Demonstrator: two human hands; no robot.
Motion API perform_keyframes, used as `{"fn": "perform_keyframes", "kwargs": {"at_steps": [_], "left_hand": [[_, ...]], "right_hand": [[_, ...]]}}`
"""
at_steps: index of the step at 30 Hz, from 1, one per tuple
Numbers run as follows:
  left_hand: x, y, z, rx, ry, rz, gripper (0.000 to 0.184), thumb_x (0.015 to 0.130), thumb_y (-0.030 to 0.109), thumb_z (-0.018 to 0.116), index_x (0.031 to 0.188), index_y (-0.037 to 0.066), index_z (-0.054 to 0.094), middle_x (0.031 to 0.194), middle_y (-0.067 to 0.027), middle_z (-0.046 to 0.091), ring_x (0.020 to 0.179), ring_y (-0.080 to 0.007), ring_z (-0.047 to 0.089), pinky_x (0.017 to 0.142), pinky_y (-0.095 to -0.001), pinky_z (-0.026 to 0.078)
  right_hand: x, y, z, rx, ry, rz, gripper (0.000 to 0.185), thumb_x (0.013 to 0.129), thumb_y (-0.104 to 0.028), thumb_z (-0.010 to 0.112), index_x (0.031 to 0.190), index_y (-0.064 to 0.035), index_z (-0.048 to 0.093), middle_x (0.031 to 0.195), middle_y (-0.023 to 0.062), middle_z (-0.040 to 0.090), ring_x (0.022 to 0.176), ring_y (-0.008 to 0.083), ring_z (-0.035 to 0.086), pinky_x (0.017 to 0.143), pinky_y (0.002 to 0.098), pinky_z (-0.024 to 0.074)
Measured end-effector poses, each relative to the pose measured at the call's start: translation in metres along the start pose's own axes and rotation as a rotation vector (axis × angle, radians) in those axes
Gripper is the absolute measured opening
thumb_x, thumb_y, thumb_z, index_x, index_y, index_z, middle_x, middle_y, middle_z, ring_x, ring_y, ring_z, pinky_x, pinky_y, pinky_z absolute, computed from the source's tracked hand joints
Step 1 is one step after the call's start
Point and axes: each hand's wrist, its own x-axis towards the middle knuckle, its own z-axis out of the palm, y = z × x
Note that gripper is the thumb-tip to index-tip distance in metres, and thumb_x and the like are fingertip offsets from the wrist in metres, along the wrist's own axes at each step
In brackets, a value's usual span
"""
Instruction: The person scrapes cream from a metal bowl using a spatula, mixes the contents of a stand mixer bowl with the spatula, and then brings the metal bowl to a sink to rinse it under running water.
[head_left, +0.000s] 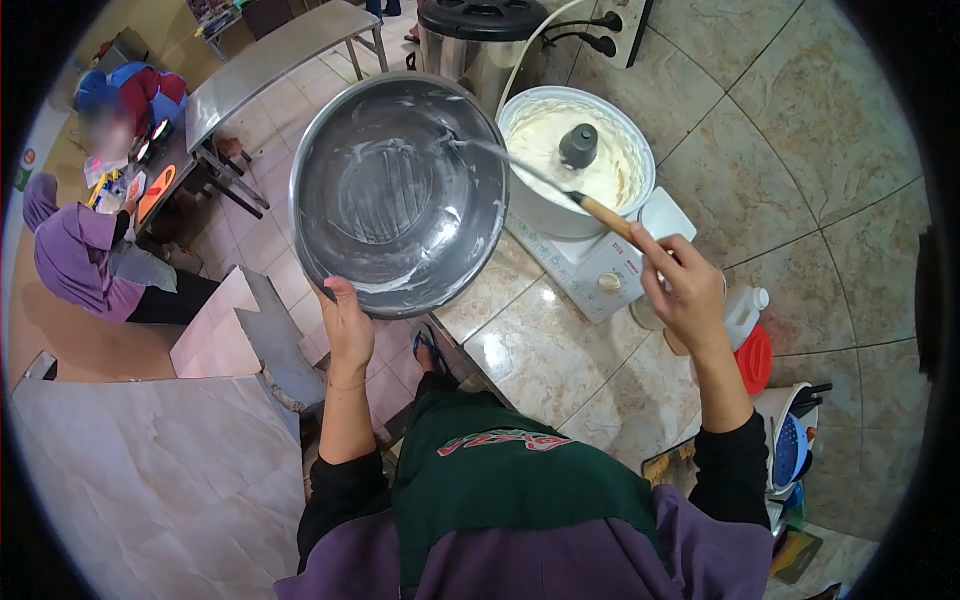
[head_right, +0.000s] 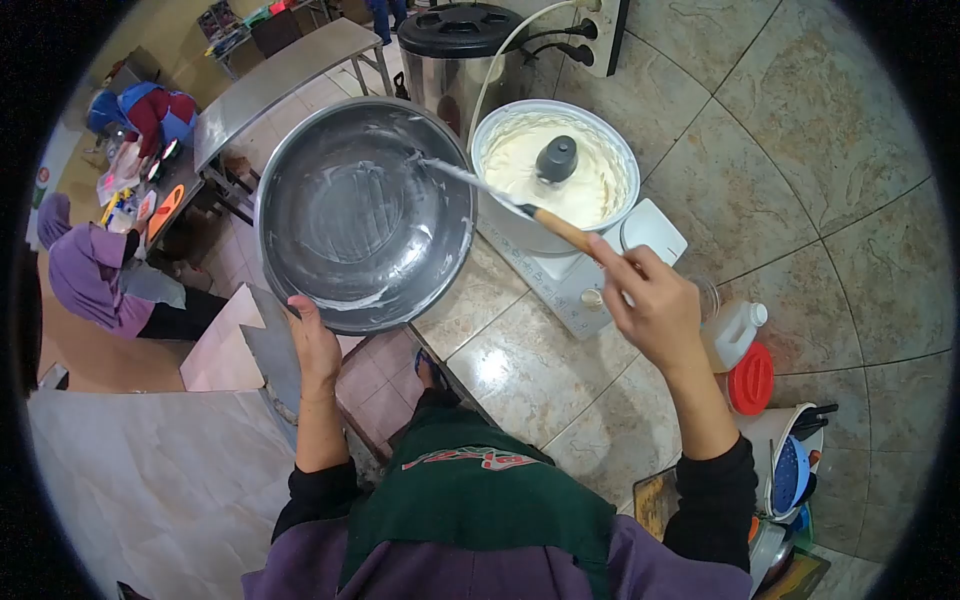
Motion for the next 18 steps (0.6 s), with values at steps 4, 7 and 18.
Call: {"fn": "perform_keyframes", "kwargs": {"at_steps": [4, 7, 18], "left_hand": [[0.0, -0.011, -0.005, -0.225, -0.273, -0.062, 0.076, 0.097, 0.057, 0.028, 0.144, -0.002, 0.022, 0.143, -0.0181, 0.034, 0.13, -0.0259, 0.034, 0.11, -0.0355, 0.022], [0.002, -0.007, -0.007, -0.227, -0.287, -0.018, 0.075, 0.097, 0.055, 0.031, 0.145, -0.002, 0.021, 0.143, -0.0179, 0.034, 0.131, -0.0256, 0.034, 0.11, -0.0357, 0.023], [0.003, 0.013, -0.015, -0.235, -0.308, 0.094, 0.074, 0.097, 0.05, 0.038, 0.146, -0.002, 0.019, 0.146, -0.0171, 0.032, 0.133, -0.0246, 0.033, 0.11, -0.0362, 0.024]], "right_hand": [[0.024, -0.015, 0.0, -0.231, -0.036, -0.246, 0.058, 0.072, -0.01, 0.067, 0.128, -0.0232, 0.058, 0.078, 0.001, 0.052, 0.058, 0.0149, 0.055, 0.049, 0.0299, 0.0463], [0.034, -0.019, 0.013, -0.333, -0.019, -0.237, 0.059, 0.074, -0.012, 0.065, 0.131, -0.0214, 0.054, 0.08, 0.0022, 0.049, 0.061, 0.0154, 0.056, 0.049, 0.0296, 0.0474], [0.002, -0.029, 0.054, -0.136, -0.31, -0.114, 0.051, 0.078, -0.015, 0.065, 0.128, -0.0198, 0.055, 0.081, 0.0044, 0.053, 0.064, 0.022, 0.061, 0.05, 0.034, 0.0509]]}}
